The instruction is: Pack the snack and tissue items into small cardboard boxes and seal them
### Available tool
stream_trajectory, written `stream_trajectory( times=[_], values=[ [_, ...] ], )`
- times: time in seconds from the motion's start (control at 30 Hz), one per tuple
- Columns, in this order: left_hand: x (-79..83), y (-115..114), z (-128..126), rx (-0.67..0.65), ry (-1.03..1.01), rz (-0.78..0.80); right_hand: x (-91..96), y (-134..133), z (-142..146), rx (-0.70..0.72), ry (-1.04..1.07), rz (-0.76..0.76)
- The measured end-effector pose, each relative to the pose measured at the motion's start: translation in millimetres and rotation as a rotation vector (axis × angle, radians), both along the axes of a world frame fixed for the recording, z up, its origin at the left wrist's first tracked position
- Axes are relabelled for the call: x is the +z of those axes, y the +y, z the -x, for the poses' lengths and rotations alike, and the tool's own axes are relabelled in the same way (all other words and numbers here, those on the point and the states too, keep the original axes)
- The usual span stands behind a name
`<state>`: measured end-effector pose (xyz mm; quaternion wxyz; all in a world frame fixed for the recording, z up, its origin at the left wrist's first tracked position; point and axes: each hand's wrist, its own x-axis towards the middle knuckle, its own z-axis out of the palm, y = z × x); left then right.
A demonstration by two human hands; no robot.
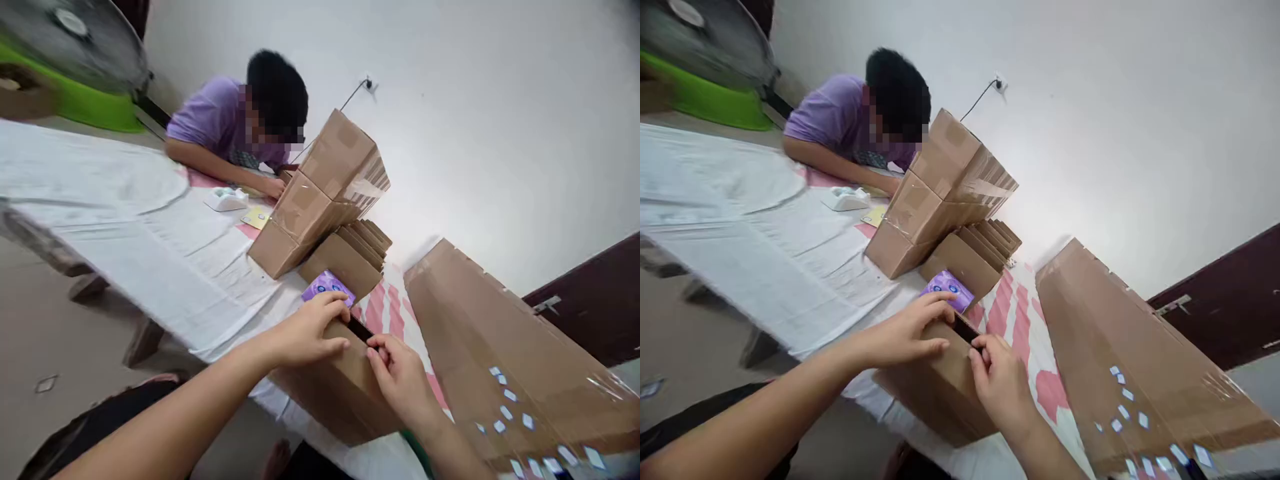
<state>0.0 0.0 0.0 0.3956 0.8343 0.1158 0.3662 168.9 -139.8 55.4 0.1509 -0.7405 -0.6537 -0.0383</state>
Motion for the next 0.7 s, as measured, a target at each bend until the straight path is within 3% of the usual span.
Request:
stream_trajectory(
  times=[0.23, 0.57, 0.7],
  values=[
    [0.0, -1, 0, -0.018, 0.027, 0.026, -3.7, 8, -1, 0.089, -0.059, -0.055],
    [0.5, 0, 0, -0.023, -0.001, 0.013, -15.6, 4, -6, 0.300, -0.378, -0.280],
    [0.6, 0, 0, -0.013, 0.017, 0.020, -16.4, 3, -7, 0.379, -0.422, -0.297]
  ],
)
